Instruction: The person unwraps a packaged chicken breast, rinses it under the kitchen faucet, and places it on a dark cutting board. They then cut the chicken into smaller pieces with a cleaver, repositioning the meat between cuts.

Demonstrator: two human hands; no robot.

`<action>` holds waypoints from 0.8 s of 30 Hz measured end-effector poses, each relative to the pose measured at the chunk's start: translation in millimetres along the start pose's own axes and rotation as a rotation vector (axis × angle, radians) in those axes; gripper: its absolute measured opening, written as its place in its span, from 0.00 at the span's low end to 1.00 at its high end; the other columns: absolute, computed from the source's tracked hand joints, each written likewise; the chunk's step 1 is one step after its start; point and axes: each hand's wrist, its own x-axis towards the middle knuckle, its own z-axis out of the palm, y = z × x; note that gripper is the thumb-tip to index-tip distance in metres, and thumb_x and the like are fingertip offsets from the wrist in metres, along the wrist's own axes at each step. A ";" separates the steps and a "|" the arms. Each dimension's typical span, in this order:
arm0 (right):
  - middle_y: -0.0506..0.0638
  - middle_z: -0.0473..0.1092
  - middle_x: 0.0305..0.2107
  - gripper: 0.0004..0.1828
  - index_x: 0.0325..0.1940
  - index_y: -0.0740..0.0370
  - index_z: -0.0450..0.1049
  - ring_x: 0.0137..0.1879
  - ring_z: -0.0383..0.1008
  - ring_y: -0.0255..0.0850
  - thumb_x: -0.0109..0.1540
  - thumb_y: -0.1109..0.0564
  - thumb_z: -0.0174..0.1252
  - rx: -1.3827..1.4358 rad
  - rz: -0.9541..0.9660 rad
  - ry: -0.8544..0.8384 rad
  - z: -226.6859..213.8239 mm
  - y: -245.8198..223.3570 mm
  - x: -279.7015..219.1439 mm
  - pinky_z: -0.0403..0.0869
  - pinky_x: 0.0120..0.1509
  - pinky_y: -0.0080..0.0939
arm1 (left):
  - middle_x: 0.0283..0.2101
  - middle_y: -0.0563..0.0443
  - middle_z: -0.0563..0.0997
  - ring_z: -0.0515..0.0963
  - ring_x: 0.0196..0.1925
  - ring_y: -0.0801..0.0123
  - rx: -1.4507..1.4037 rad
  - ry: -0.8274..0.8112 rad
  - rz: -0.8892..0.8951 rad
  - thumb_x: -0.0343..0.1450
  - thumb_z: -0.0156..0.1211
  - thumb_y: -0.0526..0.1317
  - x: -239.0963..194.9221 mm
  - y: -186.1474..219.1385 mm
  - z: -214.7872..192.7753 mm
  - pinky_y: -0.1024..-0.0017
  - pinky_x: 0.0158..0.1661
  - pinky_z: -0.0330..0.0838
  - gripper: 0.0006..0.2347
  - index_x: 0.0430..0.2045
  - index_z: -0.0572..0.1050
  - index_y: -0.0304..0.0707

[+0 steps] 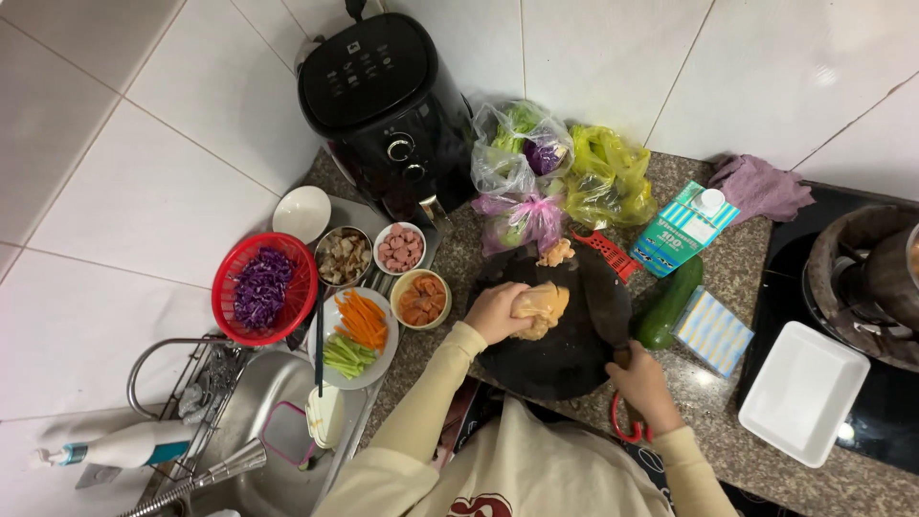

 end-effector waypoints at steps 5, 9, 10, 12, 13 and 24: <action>0.67 0.78 0.28 0.30 0.61 0.67 0.71 0.35 0.81 0.61 0.55 0.57 0.63 0.106 0.160 -0.026 -56.3 -57.4 -44.2 0.78 0.42 0.56 | 0.48 0.37 0.81 0.82 0.49 0.44 -0.081 0.263 0.006 0.61 0.71 0.42 -1.7 -33.5 4.8 0.59 0.50 0.76 0.23 0.49 0.75 0.31; 0.66 0.78 0.25 0.29 0.61 0.66 0.71 0.30 0.81 0.56 0.56 0.58 0.63 0.163 0.140 0.022 -56.6 -49.6 -58.0 0.77 0.37 0.53 | 0.46 0.36 0.82 0.83 0.46 0.47 -0.089 0.267 -0.034 0.63 0.73 0.43 16.8 -40.4 -18.4 0.59 0.48 0.77 0.24 0.50 0.74 0.29; 0.64 0.77 0.25 0.27 0.59 0.67 0.71 0.28 0.81 0.52 0.56 0.58 0.64 0.155 0.111 0.044 -58.5 -54.0 -62.1 0.77 0.36 0.51 | 0.44 0.38 0.83 0.85 0.44 0.51 -0.128 0.221 -0.062 0.64 0.72 0.44 21.5 -42.7 -25.5 0.62 0.47 0.78 0.23 0.51 0.75 0.30; 0.62 0.77 0.24 0.26 0.57 0.68 0.72 0.27 0.80 0.49 0.56 0.58 0.64 0.148 0.088 0.070 -61.1 -58.1 -68.0 0.76 0.34 0.49 | 0.43 0.40 0.85 0.86 0.43 0.56 -0.168 0.169 -0.088 0.66 0.71 0.44 28.4 -47.4 -36.0 0.64 0.47 0.80 0.23 0.51 0.75 0.31; 0.61 0.77 0.24 0.25 0.56 0.68 0.72 0.26 0.80 0.48 0.56 0.58 0.64 0.165 0.111 0.058 -60.8 -58.3 -69.5 0.77 0.33 0.48 | 0.43 0.41 0.85 0.87 0.43 0.58 -0.221 0.173 -0.057 0.66 0.71 0.44 29.7 -50.5 -40.3 0.65 0.47 0.80 0.22 0.51 0.75 0.31; 0.60 0.76 0.20 0.25 0.57 0.66 0.73 0.23 0.80 0.48 0.58 0.56 0.64 0.168 0.191 0.059 -62.1 -68.4 -79.2 0.76 0.32 0.48 | 0.48 0.43 0.80 0.79 0.51 0.49 0.300 -0.033 -0.112 0.53 0.79 0.43 30.0 -20.2 -10.2 0.53 0.50 0.70 0.28 0.46 0.77 0.38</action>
